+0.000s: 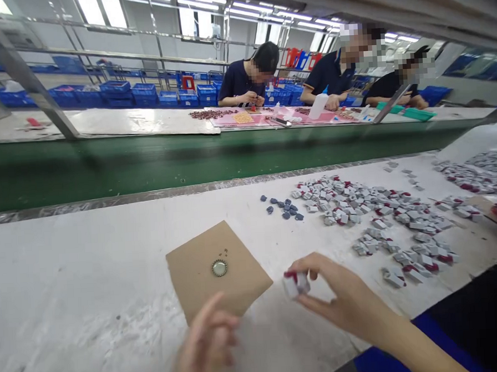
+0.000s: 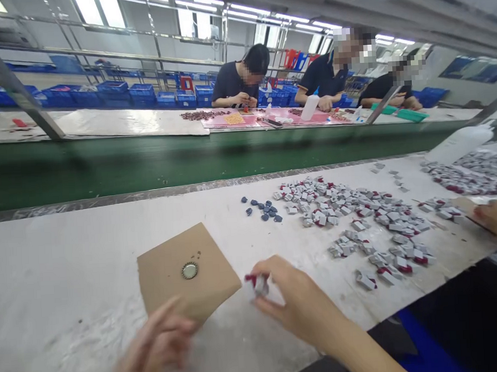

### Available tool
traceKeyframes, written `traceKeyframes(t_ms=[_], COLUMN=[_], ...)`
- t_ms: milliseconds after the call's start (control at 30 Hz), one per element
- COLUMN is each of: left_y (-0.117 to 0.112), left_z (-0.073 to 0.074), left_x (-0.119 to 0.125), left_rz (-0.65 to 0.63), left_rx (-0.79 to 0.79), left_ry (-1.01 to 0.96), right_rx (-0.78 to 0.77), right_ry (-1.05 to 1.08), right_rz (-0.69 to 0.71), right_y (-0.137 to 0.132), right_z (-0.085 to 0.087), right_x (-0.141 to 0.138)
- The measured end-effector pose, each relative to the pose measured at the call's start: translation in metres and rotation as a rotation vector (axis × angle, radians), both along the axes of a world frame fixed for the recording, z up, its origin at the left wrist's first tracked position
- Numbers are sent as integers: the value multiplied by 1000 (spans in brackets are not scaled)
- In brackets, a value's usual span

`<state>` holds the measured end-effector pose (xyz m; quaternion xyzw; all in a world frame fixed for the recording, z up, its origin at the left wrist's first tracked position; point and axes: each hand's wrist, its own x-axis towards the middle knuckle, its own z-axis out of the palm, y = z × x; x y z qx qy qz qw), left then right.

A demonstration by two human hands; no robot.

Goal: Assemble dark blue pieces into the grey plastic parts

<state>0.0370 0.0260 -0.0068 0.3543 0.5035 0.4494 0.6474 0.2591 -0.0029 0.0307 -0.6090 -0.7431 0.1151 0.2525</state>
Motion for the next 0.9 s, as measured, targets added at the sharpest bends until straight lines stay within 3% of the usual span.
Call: traceKeyframes(t_ms=[100,200,267,367,400,533,600,767,900], left_y=[-10,-7,-4,-2,-2,-3,-4,-5,-3], left_z=[11,12,11,12,13,13,10,4,6], left_x=[12,14,5,-13,-18,-29,-31,-29,-28], left_rz=[-222,-219,-113,43,80,165,209,317,335], left_rx=[-4,-144,-260,-361,-373,-372,-370,-324,-347], left_ry=[-103,-191,-249,-304,-319,-339,-342,-307,-306], right_rx=[-45,3,15,-35,-49,-77,-68,10,-24], right_ry=[33,26,15,-75,-97,-168,-202,-263,-259], right_rz=[353,494,366,-41,-97,-78,-107,-334,-292], right_y=[0,15,35,75,87,121,128,139,145], right_z=[16,16,5,-22,-32,-57,-58,-54,-55], right_x=[-37,-41,-29,-7,-2,8,11,35,52])
